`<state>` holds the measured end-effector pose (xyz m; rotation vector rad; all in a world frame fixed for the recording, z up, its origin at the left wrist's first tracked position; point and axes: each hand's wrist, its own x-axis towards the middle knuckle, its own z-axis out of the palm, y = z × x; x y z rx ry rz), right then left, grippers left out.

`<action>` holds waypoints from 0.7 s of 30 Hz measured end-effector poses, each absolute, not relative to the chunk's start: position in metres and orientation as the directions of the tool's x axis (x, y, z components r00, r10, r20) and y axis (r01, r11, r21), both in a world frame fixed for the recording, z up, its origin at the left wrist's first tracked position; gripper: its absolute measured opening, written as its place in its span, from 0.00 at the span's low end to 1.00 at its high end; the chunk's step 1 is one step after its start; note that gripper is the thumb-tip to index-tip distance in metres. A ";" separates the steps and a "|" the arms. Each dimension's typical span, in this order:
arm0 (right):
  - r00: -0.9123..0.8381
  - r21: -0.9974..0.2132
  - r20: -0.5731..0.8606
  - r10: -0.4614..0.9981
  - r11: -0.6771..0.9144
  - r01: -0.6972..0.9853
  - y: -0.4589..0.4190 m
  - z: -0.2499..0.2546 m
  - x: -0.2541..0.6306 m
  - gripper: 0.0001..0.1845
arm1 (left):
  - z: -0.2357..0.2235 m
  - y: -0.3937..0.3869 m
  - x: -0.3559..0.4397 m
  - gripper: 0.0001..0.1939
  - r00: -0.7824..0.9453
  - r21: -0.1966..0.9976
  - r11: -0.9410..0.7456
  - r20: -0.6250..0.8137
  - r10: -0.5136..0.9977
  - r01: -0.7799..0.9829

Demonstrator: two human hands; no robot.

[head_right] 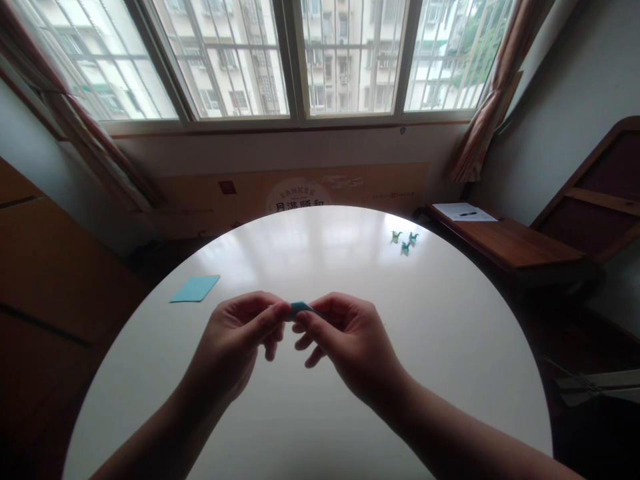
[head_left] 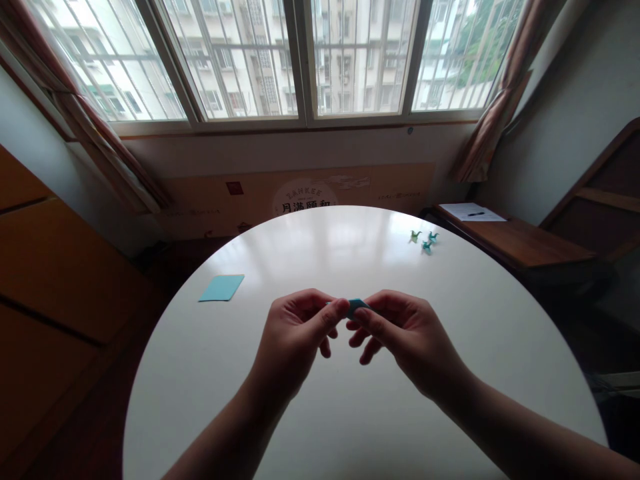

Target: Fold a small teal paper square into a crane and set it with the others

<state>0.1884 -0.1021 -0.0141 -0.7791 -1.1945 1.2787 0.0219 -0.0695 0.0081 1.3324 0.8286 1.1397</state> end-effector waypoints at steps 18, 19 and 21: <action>-0.318 -0.962 -0.116 0.941 -0.187 -0.200 -0.087 -0.023 0.190 0.21 | -0.001 -0.057 0.022 0.17 0.197 0.989 -0.150 0.148 0.969 -0.005; -0.308 -0.960 -0.122 0.944 -0.190 -0.203 -0.087 -0.023 0.191 0.21 | 0.000 -0.057 0.022 0.17 0.215 0.993 -0.119 0.120 0.969 -0.014; -0.257 -0.964 -0.099 0.961 -0.157 -0.215 -0.086 -0.025 0.191 0.22 | 0.000 -0.056 0.024 0.17 0.253 0.998 -0.057 0.060 0.966 -0.019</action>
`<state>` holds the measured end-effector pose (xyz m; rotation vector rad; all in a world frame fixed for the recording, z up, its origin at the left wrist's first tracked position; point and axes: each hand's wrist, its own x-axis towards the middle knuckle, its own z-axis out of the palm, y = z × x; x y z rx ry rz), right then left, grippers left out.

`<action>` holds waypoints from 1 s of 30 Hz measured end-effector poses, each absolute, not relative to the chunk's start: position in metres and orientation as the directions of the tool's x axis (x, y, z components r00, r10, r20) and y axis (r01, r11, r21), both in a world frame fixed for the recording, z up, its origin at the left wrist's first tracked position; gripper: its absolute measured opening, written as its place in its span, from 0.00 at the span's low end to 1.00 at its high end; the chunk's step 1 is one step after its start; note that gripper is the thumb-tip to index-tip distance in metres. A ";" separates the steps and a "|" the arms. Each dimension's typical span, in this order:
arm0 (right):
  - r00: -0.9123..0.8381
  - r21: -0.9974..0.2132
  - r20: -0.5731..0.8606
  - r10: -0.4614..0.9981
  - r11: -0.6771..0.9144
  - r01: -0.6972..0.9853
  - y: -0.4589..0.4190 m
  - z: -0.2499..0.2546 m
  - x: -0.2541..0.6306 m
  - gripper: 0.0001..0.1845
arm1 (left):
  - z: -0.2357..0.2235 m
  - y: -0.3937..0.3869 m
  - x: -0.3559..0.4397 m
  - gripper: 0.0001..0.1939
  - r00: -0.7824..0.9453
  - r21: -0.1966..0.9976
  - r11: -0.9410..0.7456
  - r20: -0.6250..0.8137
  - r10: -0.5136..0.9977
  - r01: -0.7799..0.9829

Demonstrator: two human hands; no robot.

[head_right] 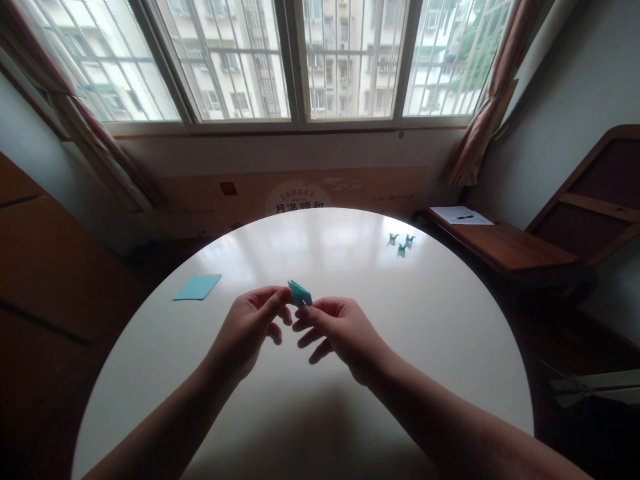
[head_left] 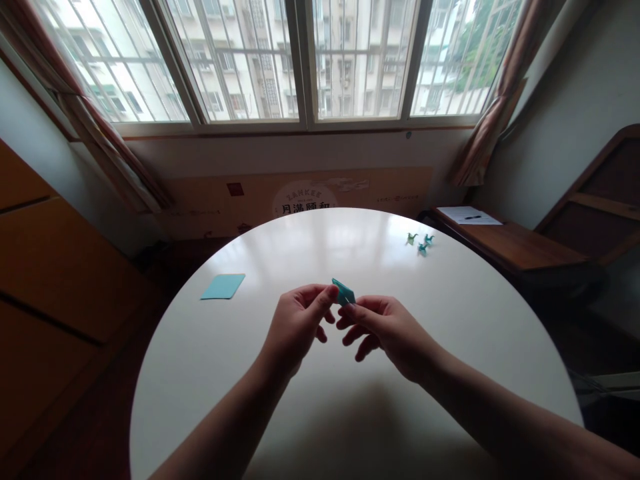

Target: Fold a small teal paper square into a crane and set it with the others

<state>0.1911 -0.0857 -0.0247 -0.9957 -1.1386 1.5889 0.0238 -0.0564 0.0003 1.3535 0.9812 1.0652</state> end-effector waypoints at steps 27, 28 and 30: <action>-0.216 -1.000 0.014 0.976 0.010 -0.019 -0.078 -0.016 0.198 0.27 | -0.003 -0.057 0.023 0.14 0.189 0.977 -0.199 0.183 0.965 0.070; -0.206 -0.999 0.019 0.978 0.012 -0.033 -0.078 -0.017 0.198 0.26 | -0.003 -0.058 0.023 0.14 0.192 0.971 -0.223 0.204 0.960 0.085; -0.176 -0.998 0.028 0.984 0.018 -0.061 -0.079 -0.018 0.197 0.25 | -0.001 -0.060 0.024 0.12 0.211 0.961 -0.254 0.228 0.951 0.105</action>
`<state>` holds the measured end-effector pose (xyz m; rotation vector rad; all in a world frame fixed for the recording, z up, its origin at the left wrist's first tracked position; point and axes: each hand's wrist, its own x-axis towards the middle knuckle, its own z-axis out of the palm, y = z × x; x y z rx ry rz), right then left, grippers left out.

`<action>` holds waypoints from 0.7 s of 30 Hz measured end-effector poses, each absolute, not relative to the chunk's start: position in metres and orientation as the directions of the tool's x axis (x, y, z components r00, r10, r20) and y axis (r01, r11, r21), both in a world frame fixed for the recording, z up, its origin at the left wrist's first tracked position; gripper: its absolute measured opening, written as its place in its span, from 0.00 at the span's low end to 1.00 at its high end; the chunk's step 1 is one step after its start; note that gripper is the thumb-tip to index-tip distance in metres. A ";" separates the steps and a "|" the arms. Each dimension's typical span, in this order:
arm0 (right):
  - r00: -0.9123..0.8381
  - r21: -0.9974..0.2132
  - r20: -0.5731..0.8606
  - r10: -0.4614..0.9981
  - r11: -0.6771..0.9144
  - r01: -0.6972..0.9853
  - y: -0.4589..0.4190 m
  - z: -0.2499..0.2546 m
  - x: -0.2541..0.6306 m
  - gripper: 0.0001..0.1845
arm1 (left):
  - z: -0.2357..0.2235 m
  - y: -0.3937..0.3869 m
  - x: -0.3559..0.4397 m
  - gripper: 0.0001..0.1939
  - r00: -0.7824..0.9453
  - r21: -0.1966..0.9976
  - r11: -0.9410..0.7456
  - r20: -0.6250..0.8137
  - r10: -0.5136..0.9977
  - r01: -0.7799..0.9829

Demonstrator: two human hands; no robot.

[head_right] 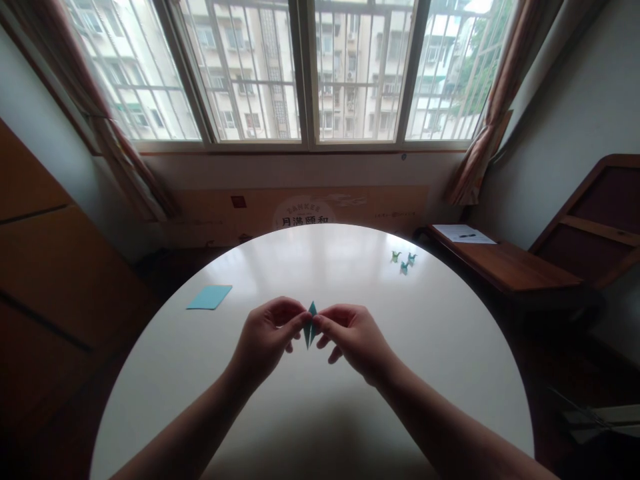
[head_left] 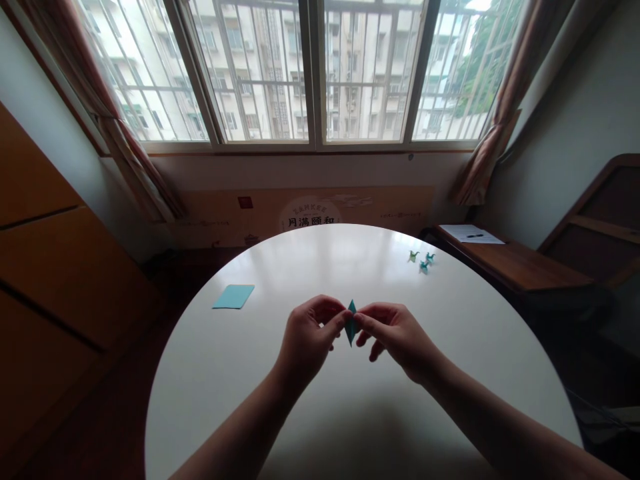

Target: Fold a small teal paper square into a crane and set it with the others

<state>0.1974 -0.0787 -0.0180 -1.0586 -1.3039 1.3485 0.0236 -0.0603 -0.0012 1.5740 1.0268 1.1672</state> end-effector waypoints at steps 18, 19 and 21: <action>-0.049 -0.972 0.068 0.996 0.055 -0.227 -0.079 -0.027 0.193 0.19 | -0.005 -0.063 0.029 0.08 0.230 0.946 -0.293 0.257 0.939 0.136; -0.045 -0.971 0.074 0.996 0.062 -0.229 -0.079 -0.027 0.193 0.19 | -0.004 -0.063 0.030 0.09 0.233 0.964 -0.244 0.213 0.949 0.110; -0.033 -0.971 0.091 0.995 0.081 -0.226 -0.079 -0.027 0.193 0.18 | -0.003 -0.062 0.030 0.13 0.248 0.986 -0.150 0.127 0.961 0.077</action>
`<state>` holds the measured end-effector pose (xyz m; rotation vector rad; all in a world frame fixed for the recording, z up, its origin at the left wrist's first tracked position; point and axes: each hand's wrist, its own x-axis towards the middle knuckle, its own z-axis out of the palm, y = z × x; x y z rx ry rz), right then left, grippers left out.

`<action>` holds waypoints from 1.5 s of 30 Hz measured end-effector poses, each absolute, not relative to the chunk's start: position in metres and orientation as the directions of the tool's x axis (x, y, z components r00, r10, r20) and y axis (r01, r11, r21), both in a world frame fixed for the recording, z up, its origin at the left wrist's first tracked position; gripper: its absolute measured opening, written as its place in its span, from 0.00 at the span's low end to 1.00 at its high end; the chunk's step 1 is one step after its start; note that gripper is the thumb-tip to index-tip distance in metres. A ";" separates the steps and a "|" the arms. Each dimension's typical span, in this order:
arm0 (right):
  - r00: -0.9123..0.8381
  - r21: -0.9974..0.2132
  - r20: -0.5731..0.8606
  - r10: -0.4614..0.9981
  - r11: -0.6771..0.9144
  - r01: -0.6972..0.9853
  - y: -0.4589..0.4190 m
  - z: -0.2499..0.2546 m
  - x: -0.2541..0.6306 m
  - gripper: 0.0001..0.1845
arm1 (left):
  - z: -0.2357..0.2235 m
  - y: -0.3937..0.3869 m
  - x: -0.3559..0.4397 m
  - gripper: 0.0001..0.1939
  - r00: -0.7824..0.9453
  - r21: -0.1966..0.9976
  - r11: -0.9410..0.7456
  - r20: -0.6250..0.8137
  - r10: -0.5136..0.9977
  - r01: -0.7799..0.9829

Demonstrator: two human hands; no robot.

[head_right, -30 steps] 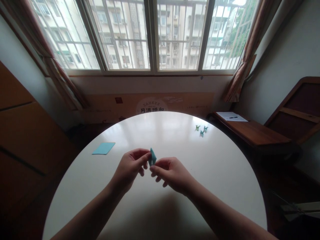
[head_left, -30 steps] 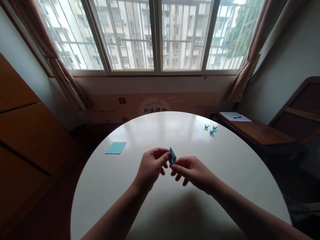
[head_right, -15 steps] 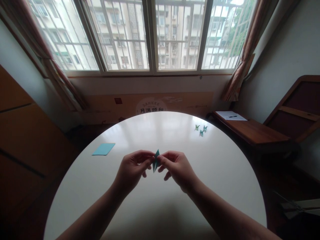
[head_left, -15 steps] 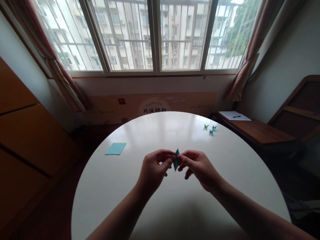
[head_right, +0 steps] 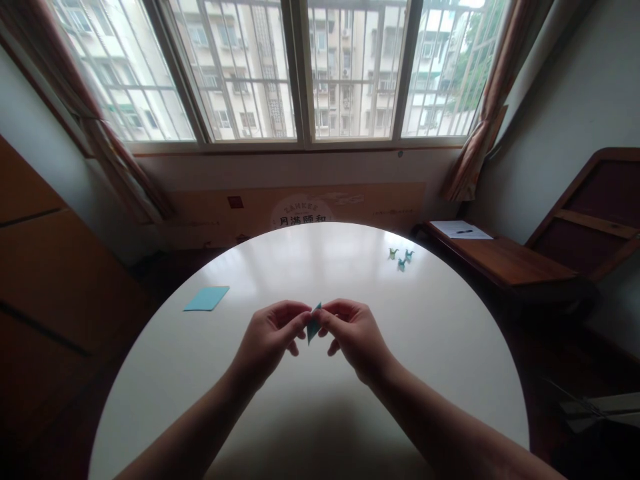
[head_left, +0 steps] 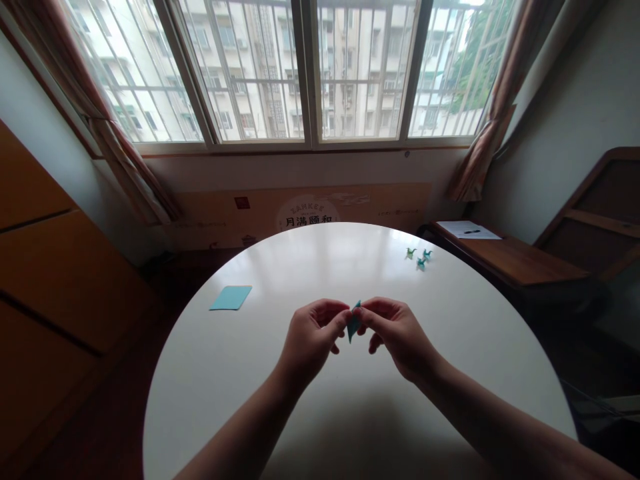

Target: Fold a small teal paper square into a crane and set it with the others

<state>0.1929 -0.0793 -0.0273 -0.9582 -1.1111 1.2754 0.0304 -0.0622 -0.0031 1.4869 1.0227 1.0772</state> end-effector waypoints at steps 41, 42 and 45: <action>0.116 -0.952 0.061 0.991 0.092 -0.292 -0.074 -0.030 0.199 0.17 | -0.014 -0.063 0.035 0.18 0.408 0.962 -0.130 0.022 0.913 0.239; 0.121 -0.955 0.066 0.991 0.097 -0.279 -0.074 -0.030 0.199 0.17 | -0.013 -0.064 0.035 0.17 0.413 0.961 -0.133 0.021 0.910 0.243; 0.121 -0.963 0.078 0.990 0.106 -0.247 -0.074 -0.028 0.200 0.18 | -0.011 -0.064 0.036 0.16 0.404 0.969 -0.103 0.005 0.915 0.223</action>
